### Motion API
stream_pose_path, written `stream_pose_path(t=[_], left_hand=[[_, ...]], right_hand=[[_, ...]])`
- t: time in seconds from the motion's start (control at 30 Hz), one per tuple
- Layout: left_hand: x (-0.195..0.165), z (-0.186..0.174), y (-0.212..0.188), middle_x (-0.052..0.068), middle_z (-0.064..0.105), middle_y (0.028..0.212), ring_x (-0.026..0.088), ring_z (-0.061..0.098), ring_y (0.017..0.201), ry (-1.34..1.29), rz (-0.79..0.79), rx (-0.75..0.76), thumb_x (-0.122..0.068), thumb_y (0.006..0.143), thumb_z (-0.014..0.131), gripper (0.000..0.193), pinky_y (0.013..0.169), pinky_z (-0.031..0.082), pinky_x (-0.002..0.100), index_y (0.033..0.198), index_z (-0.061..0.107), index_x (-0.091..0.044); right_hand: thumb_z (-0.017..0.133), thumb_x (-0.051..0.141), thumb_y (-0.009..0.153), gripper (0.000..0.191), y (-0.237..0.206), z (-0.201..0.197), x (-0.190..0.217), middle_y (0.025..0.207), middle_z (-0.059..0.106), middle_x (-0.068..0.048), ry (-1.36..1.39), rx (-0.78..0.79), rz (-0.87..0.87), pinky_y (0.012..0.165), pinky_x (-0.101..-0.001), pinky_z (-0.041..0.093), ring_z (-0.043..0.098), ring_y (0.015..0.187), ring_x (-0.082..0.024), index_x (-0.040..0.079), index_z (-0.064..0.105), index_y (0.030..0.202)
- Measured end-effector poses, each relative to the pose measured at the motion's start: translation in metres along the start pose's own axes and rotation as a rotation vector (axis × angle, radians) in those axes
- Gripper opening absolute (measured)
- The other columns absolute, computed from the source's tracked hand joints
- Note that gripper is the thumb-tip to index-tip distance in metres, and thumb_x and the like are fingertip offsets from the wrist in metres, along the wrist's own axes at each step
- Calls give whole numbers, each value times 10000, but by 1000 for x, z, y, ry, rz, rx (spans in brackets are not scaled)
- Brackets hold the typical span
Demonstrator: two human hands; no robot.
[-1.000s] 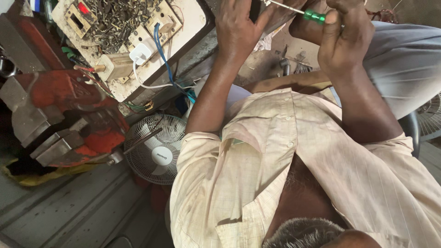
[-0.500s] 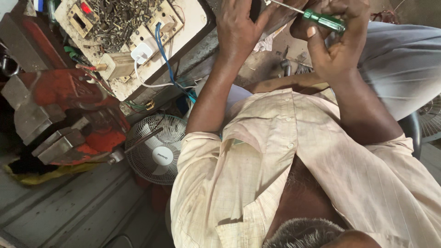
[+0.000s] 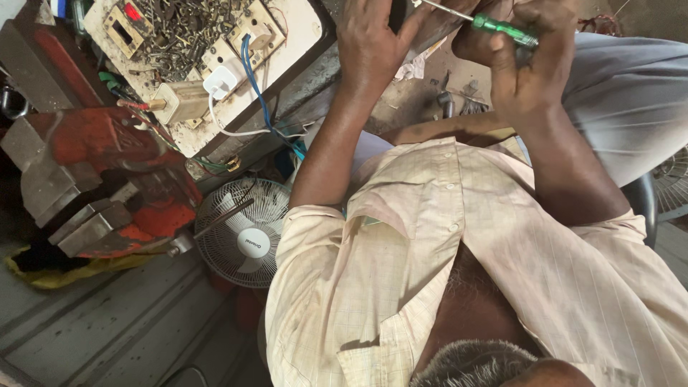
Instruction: The person holds a small electric motor/pump assembly on the workbench and uses a green-handled screwdriver to unscrew and adjust its parts. They reposition the unit, work on different screws and fittings, and manipulate the housing and wiring by hand throughout the clip.
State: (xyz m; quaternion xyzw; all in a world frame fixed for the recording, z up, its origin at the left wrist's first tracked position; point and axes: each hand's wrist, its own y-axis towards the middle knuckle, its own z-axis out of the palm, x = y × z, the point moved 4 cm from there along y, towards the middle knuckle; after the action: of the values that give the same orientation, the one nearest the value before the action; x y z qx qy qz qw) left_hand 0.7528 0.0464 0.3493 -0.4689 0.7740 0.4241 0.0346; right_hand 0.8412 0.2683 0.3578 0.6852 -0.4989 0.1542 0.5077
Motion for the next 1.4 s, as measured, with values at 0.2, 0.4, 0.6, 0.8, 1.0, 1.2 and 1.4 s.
stream_pose_path(t=[0.2, 0.4, 0.6, 0.8, 1.0, 1.2, 1.4], left_hand=[[-1, 0, 1, 126, 641, 954, 373, 635, 922, 0, -17, 2, -356, 876, 853, 404, 816, 508, 488, 1066, 648, -64], [0, -1, 3, 147, 638, 975, 387, 628, 932, 12, -9, 0, -348, 872, 849, 416, 820, 513, 491, 1074, 637, -52], [2, 1, 3, 145, 637, 962, 387, 631, 921, 6, -25, 11, -346, 879, 853, 406, 809, 517, 490, 1055, 636, -52], [3, 2, 2, 138, 631, 943, 382, 630, 906, 11, -21, 20, -343, 872, 856, 402, 797, 512, 494, 1053, 642, -55], [2, 0, 3, 141, 631, 977, 378, 624, 930, 13, 24, -19, -331, 876, 836, 410, 813, 510, 486, 1088, 630, -48], [4, 1, 3, 136, 631, 949, 374, 626, 909, 33, 3, 9, -346, 885, 841, 392, 804, 505, 491, 1050, 636, -56], [5, 2, 4, 141, 632, 908, 380, 623, 874, 28, -9, 7, -368, 879, 850, 399, 783, 498, 491, 1003, 639, -53]], right_hand=[[665, -22, 1146, 328, 5, 3, 6, 1206, 487, -176, 234, -7, 48, 894, -374, 468, 539, 1018, -280, -43, 436, 1379], [616, -38, 1078, 248, 23, -4, 13, 1119, 662, -190, -112, 10, 13, 812, -407, 484, 621, 902, -270, -28, 566, 1321], [631, -48, 1138, 234, 13, -3, 9, 1167, 579, -177, -96, -28, -27, 907, -384, 474, 588, 1027, -260, -32, 524, 1346], [607, -73, 1100, 319, 1, 7, -9, 1240, 461, -54, 555, -4, 317, 987, -261, 449, 514, 1076, -119, 26, 407, 1329], [655, -18, 1129, 397, 18, 0, 12, 1198, 540, -194, 176, 20, -22, 936, -376, 492, 594, 1026, -265, -69, 368, 1399], [532, 35, 1128, 146, 20, -3, 11, 1123, 657, -200, -2, 38, 120, 758, -417, 475, 617, 819, -305, -29, 554, 1257], [670, -28, 1100, 304, 7, -2, 10, 1263, 488, -185, -135, 37, -8, 915, -442, 483, 556, 1030, -369, -6, 496, 1348]])
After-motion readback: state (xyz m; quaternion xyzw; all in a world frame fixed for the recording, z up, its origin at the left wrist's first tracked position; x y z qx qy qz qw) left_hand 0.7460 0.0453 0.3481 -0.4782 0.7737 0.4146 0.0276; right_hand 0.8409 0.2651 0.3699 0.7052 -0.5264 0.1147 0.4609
